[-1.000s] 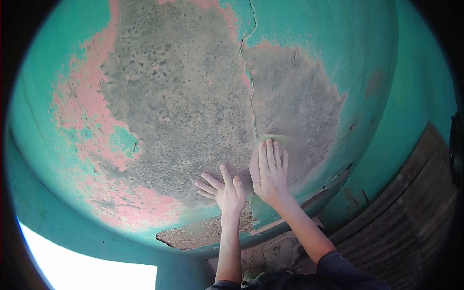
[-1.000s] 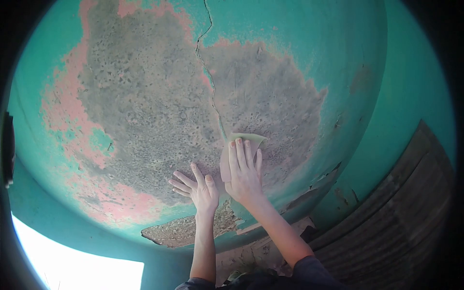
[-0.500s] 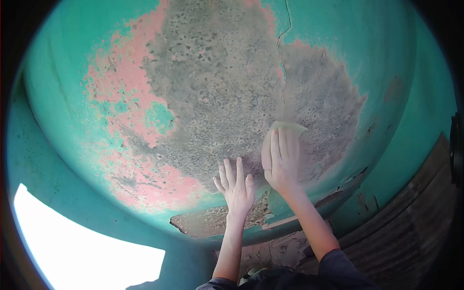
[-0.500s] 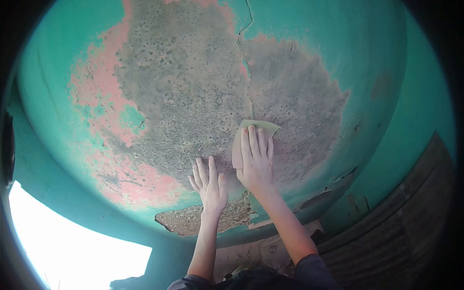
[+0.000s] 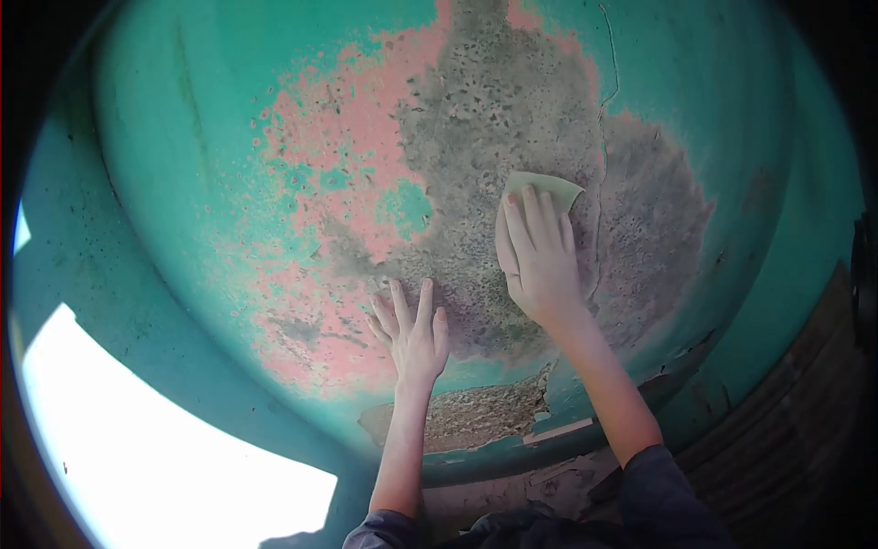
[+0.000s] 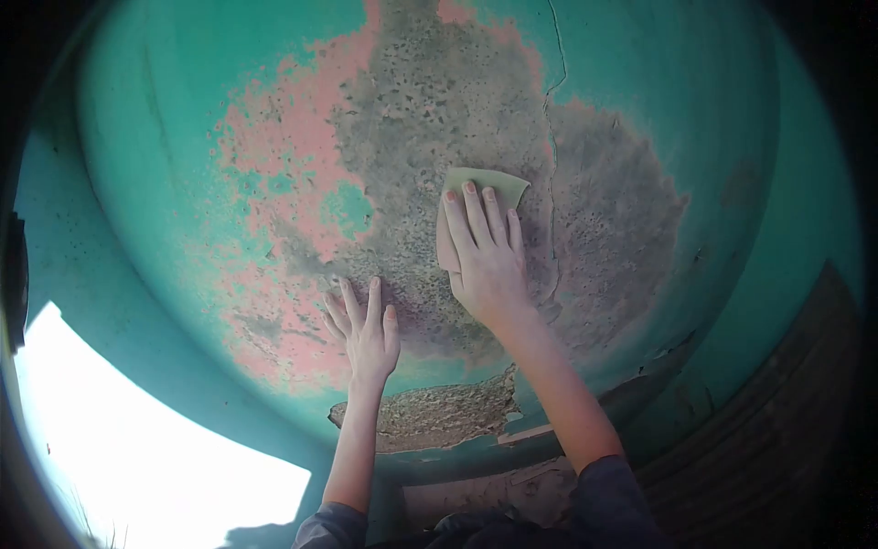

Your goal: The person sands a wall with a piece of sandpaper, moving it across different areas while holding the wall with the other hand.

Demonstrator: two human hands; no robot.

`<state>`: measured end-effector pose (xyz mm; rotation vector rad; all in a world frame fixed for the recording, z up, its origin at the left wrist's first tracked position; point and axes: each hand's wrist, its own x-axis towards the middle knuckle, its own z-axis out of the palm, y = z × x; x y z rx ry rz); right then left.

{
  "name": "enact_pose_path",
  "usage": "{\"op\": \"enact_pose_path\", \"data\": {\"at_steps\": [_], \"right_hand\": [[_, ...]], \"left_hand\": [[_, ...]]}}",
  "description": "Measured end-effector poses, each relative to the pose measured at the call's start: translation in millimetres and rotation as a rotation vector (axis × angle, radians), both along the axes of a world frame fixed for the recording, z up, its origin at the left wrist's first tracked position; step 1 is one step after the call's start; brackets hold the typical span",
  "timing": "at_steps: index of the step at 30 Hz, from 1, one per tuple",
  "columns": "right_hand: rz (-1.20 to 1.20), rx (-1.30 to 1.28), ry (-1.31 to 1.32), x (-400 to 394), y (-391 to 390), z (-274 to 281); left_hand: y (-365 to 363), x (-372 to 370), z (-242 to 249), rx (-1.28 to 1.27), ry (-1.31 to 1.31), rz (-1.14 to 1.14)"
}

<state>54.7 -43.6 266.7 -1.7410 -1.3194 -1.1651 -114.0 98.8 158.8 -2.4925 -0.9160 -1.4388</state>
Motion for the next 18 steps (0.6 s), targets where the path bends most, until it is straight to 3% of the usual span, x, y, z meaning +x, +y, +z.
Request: {"op": "enact_pose_path", "data": {"at_steps": [3, 6, 9, 13, 18], "right_hand": [[-0.021, 0.036, -0.007, -10, 10, 5], [-0.023, -0.037, -0.015, -17, 15, -54], [-0.084, -0.040, 0.001, -24, 20, -47], [-0.098, 0.028, -0.053, -31, 19, 36], [-0.140, -0.009, -0.033, -40, 22, -15]], "left_hand": [[11, -4, 0, -0.021, 0.127, 0.044], [8, -7, 6, -0.150, 0.197, 0.003], [8, -8, 9, -0.198, 0.211, -0.038], [7, -8, 7, -0.202, 0.206, -0.040], [10, -8, 2, -0.198, 0.199, -0.049]]}}
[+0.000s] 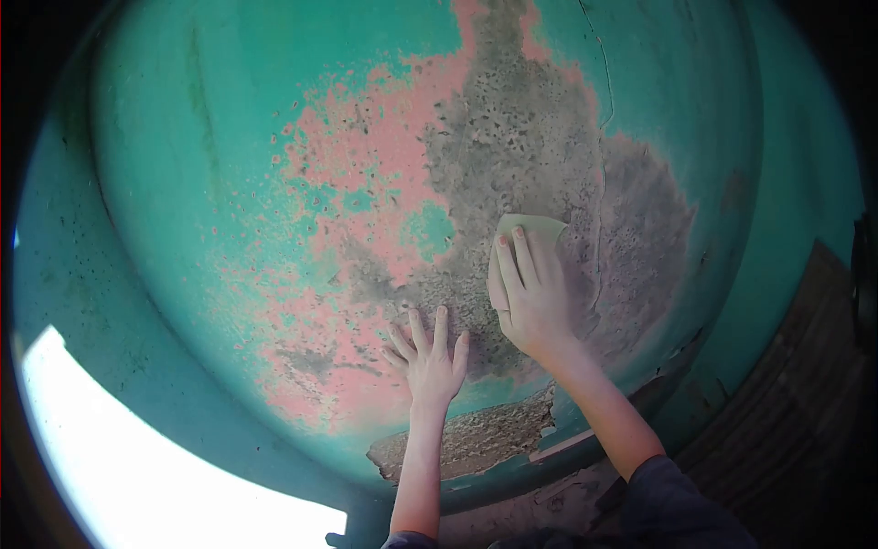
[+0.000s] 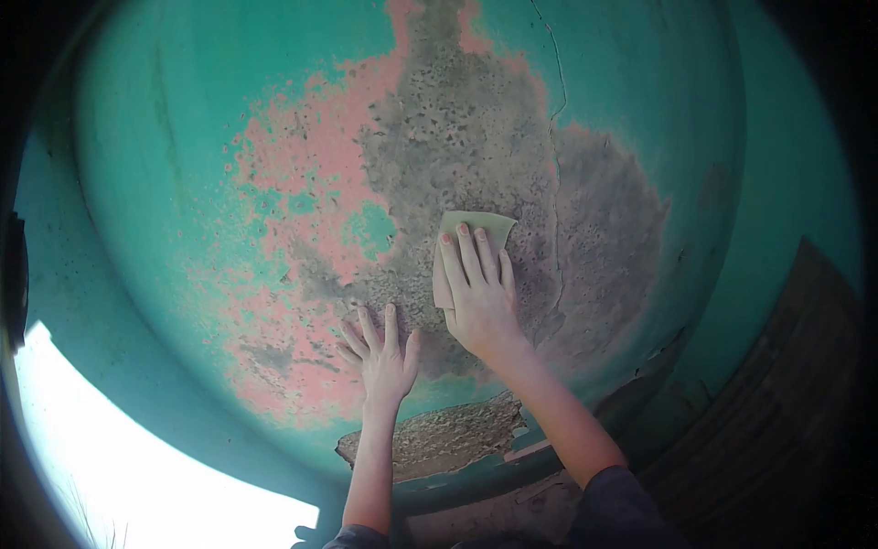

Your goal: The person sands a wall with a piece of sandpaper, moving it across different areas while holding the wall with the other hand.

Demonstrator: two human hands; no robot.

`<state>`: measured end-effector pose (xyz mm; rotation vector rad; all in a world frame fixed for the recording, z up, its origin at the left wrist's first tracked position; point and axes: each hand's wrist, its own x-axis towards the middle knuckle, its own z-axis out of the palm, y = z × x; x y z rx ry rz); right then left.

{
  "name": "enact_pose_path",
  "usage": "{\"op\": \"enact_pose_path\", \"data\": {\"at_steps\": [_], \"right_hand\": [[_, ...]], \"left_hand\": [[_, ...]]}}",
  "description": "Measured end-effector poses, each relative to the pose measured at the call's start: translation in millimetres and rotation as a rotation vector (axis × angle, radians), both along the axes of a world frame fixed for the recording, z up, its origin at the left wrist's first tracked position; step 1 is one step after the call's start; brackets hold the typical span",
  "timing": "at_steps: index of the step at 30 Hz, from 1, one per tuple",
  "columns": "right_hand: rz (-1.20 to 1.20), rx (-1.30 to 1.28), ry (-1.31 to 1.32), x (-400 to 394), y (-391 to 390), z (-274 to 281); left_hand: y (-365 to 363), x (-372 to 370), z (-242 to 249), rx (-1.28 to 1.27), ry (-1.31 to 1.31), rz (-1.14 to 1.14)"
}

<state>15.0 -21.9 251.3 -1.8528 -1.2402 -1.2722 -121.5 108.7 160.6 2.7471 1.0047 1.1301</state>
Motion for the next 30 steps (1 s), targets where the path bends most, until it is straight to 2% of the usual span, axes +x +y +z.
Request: {"op": "enact_pose_path", "data": {"at_steps": [2, 8, 12, 14, 18, 20, 23, 26, 29, 30], "right_hand": [[-0.017, -0.034, -0.012, 4, -1, -8], [0.093, 0.046, -0.231, 12, 14, 126], [0.081, 0.064, -0.254, 7, 14, 118], [0.008, -0.035, -0.263, 5, 10, 95], [0.035, 0.047, -0.317, -5, 22, 142], [0.069, 0.047, -0.352, -14, 28, 163], [0.021, 0.056, -0.322, -8, 28, 139], [0.011, 0.087, -0.327, -4, 36, 137], [-0.030, 0.154, -0.345, -5, 44, 179], [-0.027, 0.156, -0.339, -5, 45, 175]], "left_hand": [[3, 4, -5, 0.061, -0.112, -0.013], [6, 3, -10, 0.083, -0.123, -0.049], [-10, -8, 14, 0.092, -0.113, -0.082], [-10, -7, 34, 0.216, -0.244, -0.190], [-5, 11, 93, 0.283, -0.385, -0.273], [-1, 22, 107, 0.362, -0.404, -0.179], [2, 33, 103, 0.469, -0.419, -0.109], [11, 39, 95, 0.514, -0.467, -0.130], [9, 40, 96, 0.508, -0.457, -0.093], [11, 41, 95, 0.510, -0.450, -0.091]]}}
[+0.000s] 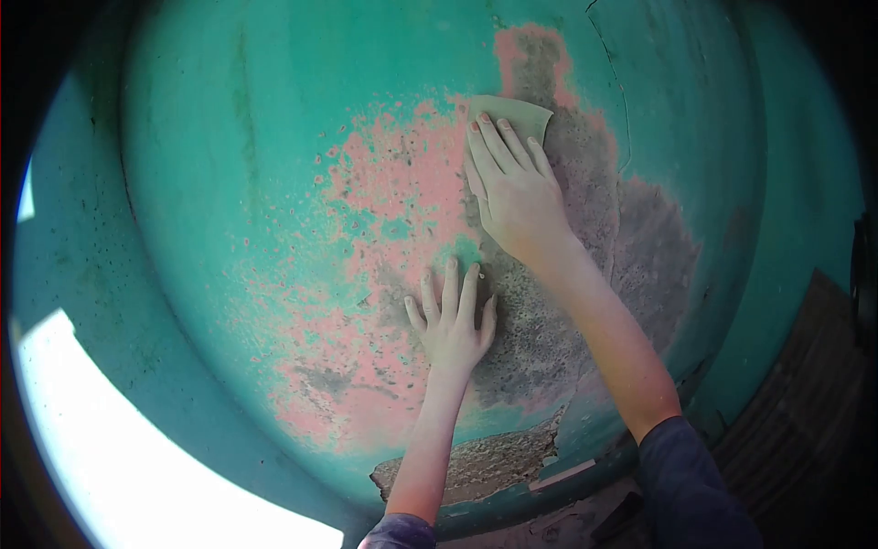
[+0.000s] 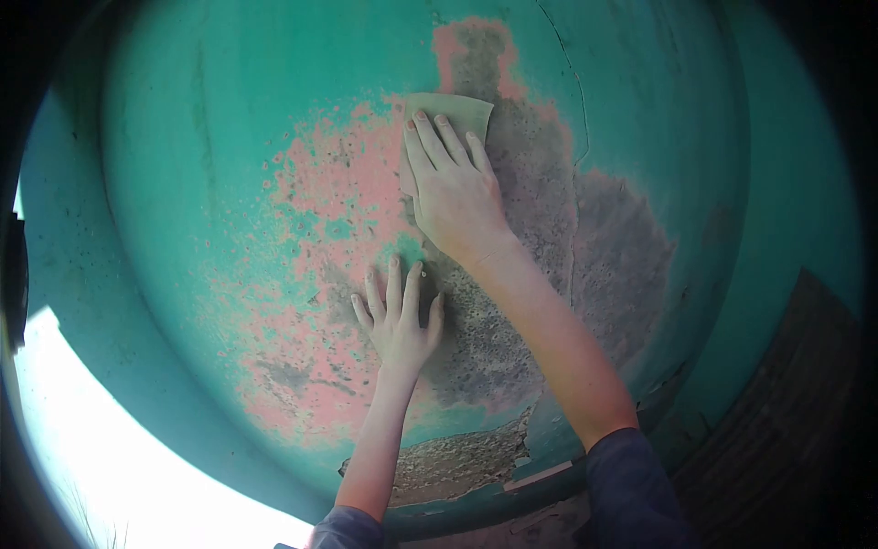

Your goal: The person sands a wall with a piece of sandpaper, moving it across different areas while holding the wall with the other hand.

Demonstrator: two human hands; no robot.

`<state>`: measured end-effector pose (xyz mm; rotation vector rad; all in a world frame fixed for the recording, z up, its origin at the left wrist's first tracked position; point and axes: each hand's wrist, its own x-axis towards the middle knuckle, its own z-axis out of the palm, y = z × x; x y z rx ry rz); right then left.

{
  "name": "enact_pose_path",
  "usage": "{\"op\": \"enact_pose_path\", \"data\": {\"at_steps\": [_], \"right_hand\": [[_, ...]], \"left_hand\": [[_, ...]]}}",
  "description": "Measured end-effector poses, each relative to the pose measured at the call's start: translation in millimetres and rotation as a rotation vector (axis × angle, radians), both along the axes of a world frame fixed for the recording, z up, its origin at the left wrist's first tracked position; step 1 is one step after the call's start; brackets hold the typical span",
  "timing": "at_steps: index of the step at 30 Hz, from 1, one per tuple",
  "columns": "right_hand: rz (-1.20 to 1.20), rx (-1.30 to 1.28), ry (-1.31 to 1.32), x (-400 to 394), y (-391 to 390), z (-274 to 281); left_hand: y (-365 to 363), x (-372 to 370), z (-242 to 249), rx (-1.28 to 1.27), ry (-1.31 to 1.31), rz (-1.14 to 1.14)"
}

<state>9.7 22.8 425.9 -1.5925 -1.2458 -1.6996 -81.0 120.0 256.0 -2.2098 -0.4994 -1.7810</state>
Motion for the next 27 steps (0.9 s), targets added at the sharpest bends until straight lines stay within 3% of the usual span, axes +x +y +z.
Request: {"op": "enact_pose_path", "data": {"at_steps": [5, 9, 16, 20, 27], "right_hand": [[-0.007, -0.066, 0.005, 1, -2, -50], [0.032, -0.028, 0.001, -9, -1, 0], [0.009, -0.079, 0.006, -8, -10, -35], [-0.052, -0.067, -0.094, -15, 0, 24], [-0.086, -0.099, -0.117, 1, -23, -13]], "left_hand": [[3, 2, -4, 0.054, -0.022, 0.039], [-2, 2, -1, 0.016, 0.004, 0.055], [1, 1, -7, 0.059, -0.001, 0.059], [2, 5, -6, 0.053, -0.016, 0.055], [4, 2, -10, 0.071, 0.012, 0.072]]}}
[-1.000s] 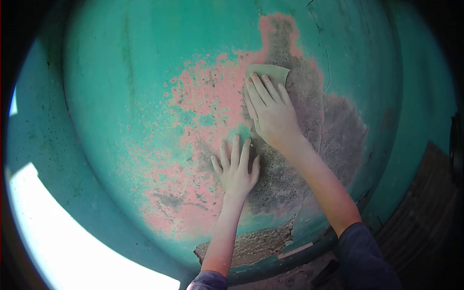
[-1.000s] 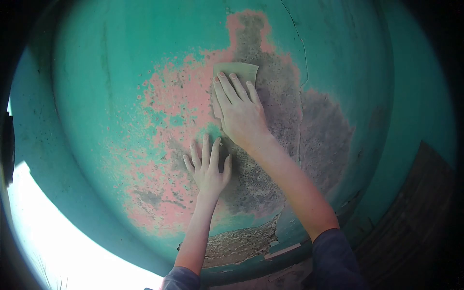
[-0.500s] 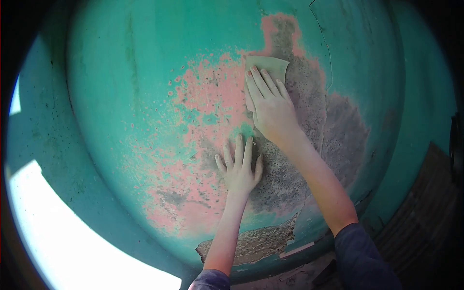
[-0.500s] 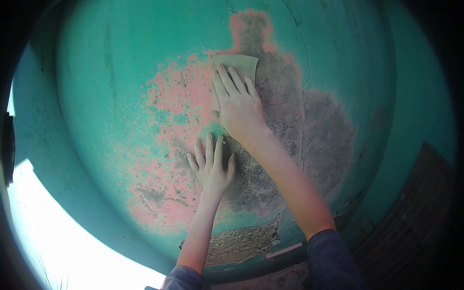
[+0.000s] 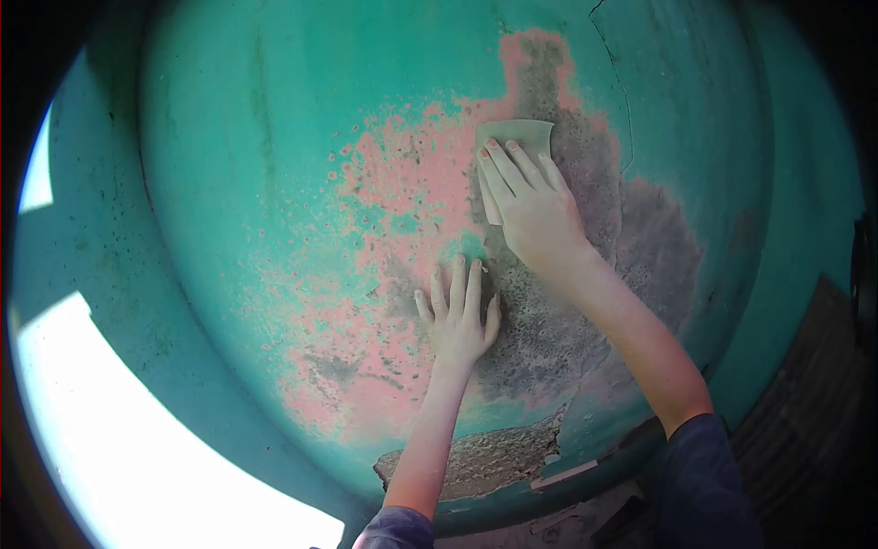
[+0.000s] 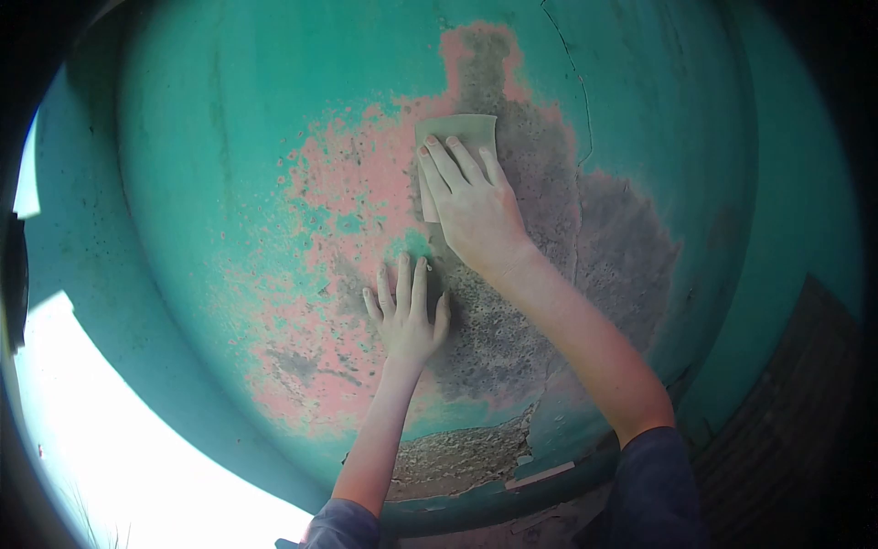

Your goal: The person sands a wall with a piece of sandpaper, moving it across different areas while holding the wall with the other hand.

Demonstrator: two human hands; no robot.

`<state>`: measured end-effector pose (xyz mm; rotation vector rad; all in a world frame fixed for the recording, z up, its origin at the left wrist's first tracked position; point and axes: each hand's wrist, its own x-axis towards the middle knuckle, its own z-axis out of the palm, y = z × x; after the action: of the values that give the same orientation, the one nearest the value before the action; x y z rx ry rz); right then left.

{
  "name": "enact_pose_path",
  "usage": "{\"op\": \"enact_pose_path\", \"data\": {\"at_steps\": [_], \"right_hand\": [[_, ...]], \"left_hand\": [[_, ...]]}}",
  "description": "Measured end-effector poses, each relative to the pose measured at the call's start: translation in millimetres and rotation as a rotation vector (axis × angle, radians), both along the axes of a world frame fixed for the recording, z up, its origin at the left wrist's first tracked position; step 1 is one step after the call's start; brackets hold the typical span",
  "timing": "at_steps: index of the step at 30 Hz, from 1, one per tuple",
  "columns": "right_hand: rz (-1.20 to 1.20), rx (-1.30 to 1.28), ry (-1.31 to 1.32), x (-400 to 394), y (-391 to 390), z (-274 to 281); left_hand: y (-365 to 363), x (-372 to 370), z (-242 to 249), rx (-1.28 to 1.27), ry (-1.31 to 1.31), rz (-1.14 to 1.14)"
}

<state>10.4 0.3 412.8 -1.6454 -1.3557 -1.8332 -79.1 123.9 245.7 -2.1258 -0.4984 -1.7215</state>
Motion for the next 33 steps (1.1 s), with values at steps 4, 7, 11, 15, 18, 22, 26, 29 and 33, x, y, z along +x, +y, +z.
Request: {"op": "enact_pose_path", "data": {"at_steps": [4, 7, 11, 15, 18, 22, 26, 29, 33], "right_hand": [[0.015, 0.025, -0.016, 6, -6, 28], [0.068, 0.018, -0.013, 13, -4, 18], [0.079, 0.018, -0.014, 17, -4, -2], [0.056, 0.032, -0.043, 7, -2, 27], [-0.016, 0.002, -0.055, 7, -6, 12], [-0.048, -0.003, -0.073, 6, -2, 20], [-0.055, 0.020, -0.064, 3, -2, 22], [-0.053, -0.013, -0.050, 6, -10, 2], [-0.073, 0.016, -0.067, 4, -1, 23]], "left_hand": [[1, 2, 0, 0.022, -0.016, 0.007], [1, 4, 0, 0.029, -0.023, 0.009], [0, 6, -1, 0.029, -0.030, -0.001], [0, 8, -1, 0.019, -0.011, 0.018], [1, 5, -5, 0.017, 0.011, 0.033], [0, 7, -3, 0.033, -0.017, 0.017], [1, 7, -3, 0.029, -0.012, 0.012], [1, 6, -3, 0.036, -0.014, 0.000], [-1, 9, -3, 0.046, -0.026, 0.030]]}}
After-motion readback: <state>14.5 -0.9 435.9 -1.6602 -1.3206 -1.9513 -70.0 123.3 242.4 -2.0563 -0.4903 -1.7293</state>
